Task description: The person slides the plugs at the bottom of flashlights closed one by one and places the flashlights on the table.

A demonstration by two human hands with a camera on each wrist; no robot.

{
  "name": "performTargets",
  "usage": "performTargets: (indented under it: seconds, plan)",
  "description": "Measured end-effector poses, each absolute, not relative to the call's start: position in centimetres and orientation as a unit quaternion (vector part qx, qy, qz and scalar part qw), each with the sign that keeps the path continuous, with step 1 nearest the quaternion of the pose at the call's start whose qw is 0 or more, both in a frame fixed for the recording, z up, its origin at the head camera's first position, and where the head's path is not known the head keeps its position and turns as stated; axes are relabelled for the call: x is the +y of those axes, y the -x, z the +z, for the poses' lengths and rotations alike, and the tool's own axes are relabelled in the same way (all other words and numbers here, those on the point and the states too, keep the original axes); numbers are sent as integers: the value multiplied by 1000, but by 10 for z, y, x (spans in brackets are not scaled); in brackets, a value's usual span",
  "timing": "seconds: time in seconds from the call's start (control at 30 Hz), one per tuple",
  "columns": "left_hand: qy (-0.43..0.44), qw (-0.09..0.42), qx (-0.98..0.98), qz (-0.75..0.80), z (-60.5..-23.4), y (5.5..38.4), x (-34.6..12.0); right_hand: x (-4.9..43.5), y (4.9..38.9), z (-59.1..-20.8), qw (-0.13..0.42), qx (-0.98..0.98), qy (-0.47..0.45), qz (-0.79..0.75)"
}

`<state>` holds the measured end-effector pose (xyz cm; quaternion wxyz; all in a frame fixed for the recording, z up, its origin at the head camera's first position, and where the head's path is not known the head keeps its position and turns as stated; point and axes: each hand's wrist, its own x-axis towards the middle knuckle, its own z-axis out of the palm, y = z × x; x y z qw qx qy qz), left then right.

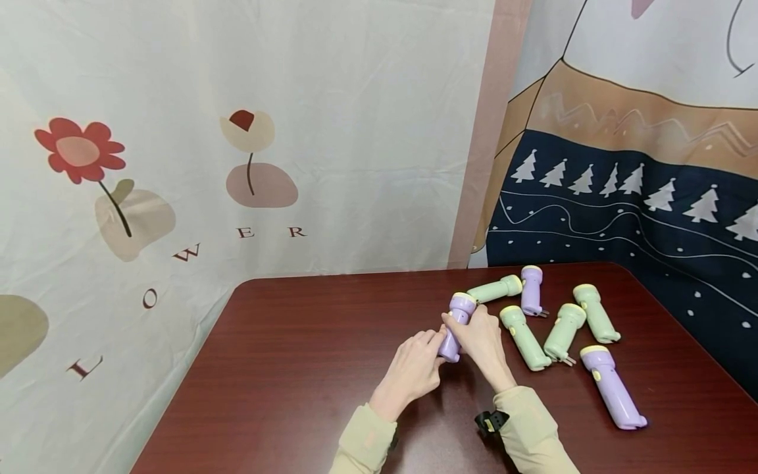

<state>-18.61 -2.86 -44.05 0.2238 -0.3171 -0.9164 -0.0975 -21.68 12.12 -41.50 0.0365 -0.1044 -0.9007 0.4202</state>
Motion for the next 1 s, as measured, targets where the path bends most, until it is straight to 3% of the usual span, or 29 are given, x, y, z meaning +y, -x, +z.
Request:
performTargets:
  seconds: [1.0]
  plan:
    - [314,206,-922,-94,-441,187,-35,117,218,-419,36,-911,102,399]
